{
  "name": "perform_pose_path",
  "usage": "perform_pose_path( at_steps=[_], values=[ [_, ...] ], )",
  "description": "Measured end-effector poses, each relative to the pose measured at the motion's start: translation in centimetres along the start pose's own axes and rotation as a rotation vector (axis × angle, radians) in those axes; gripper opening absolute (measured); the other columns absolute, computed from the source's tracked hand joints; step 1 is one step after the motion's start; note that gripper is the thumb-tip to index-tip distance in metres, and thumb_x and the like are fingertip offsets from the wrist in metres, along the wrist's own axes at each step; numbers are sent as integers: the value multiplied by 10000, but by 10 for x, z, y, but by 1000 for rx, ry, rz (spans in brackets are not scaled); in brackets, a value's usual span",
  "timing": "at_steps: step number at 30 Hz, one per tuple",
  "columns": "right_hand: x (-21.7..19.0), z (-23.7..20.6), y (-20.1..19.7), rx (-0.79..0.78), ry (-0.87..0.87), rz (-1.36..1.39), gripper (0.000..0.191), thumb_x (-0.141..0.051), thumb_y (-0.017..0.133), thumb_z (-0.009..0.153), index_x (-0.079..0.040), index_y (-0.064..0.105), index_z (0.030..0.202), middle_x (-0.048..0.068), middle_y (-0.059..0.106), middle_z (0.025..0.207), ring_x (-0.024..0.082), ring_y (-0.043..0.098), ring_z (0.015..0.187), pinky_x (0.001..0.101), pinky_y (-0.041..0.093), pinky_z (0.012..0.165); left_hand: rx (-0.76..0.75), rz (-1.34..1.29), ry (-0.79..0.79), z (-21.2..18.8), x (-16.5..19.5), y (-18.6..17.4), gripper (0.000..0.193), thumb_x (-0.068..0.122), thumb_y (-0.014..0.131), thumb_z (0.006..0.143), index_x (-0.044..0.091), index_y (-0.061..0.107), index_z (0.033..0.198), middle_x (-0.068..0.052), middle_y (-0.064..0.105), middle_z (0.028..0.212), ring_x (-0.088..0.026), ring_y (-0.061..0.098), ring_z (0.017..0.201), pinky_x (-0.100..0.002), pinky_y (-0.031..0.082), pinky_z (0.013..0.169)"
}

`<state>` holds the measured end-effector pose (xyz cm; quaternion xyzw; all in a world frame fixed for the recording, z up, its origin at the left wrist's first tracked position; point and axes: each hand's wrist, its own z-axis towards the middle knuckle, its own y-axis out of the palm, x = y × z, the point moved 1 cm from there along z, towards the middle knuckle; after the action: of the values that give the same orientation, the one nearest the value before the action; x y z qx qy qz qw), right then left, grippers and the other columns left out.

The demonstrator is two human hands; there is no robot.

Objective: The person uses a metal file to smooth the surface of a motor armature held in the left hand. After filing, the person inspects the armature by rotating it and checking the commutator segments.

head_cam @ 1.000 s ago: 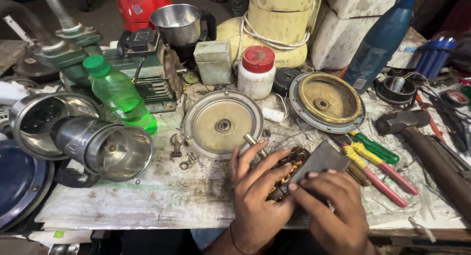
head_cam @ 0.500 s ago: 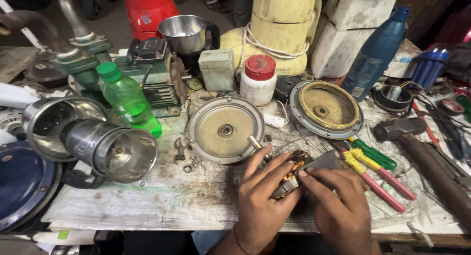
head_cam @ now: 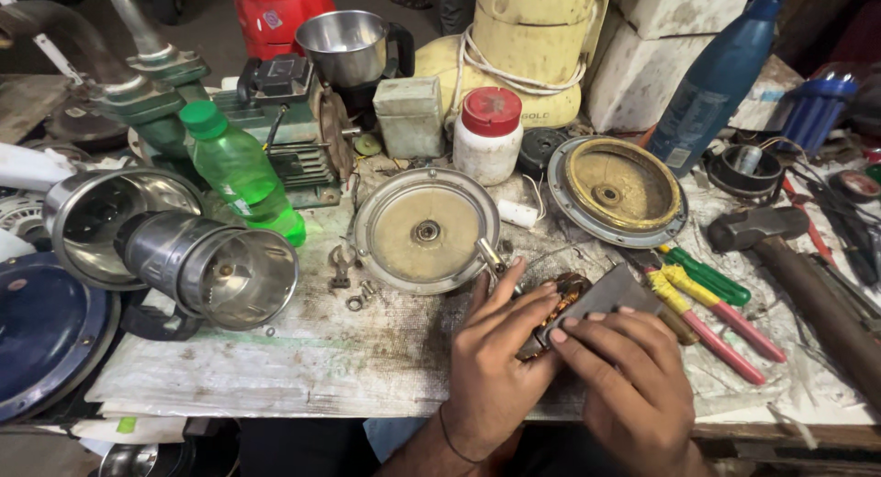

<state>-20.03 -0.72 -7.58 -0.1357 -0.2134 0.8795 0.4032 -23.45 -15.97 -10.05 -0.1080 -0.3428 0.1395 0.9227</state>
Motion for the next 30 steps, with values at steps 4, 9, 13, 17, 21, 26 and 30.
perform_pose_path(
  at_steps=[4, 9, 13, 17, 21, 26, 30],
  values=[
    [2, 1, 0, -42, 122, 2, 344, 107, 629, 797, -47, 746, 1083, 111, 713, 1069, 311, 678, 1070, 473, 522, 1048, -6, -4, 3, 2, -2, 2, 364, 80, 848, 777, -3, 730, 1111, -154, 762, 1200, -393, 635, 1351, -595, 402, 1180],
    [-1, 3, 0, -13, 27, 7, 317, 83, 652, 788, -65, 749, 1051, 94, 718, 1051, 294, 686, 1046, 487, 520, 1030, 12, -2, -1, 2, -3, 1, 358, 59, 833, 774, -1, 734, 1113, -143, 772, 1198, -386, 649, 1356, -584, 425, 1197],
    [1, 4, -1, -38, 145, -1, 326, 110, 641, 800, -43, 748, 1067, 111, 714, 1063, 307, 678, 1069, 483, 520, 1059, 9, -8, 4, 2, -2, 2, 368, 84, 853, 772, -4, 732, 1108, -147, 764, 1194, -391, 640, 1347, -580, 422, 1179],
    [1, 4, -1, -23, 120, 14, 316, 110, 661, 807, -49, 750, 1064, 104, 715, 1049, 290, 683, 1057, 470, 529, 1041, 15, 4, 13, 3, -2, 2, 363, 85, 850, 778, 6, 735, 1113, -135, 766, 1202, -380, 640, 1356, -582, 421, 1194],
    [2, 4, 0, -50, 72, -3, 322, 131, 665, 807, -54, 758, 1053, 102, 712, 1026, 284, 685, 1042, 496, 525, 1051, 15, 9, 1, 3, -3, 2, 363, 84, 847, 779, 17, 735, 1116, -129, 765, 1216, -376, 636, 1367, -587, 415, 1202],
    [8, 2, 1, -38, 128, 8, 327, 146, 644, 812, -37, 750, 1061, 117, 709, 1050, 301, 683, 1069, 467, 543, 1045, 3, -2, -12, 1, -4, 2, 375, 113, 865, 784, 17, 732, 1121, -126, 759, 1213, -376, 631, 1359, -600, 410, 1187],
    [7, 0, 2, -52, 64, 35, 281, 111, 685, 820, -49, 752, 1041, 106, 709, 1032, 288, 681, 1042, 488, 532, 1047, 11, 9, -15, 2, -6, 3, 356, 94, 844, 798, 31, 733, 1131, -117, 760, 1226, -361, 634, 1384, -592, 421, 1213]
  ],
)
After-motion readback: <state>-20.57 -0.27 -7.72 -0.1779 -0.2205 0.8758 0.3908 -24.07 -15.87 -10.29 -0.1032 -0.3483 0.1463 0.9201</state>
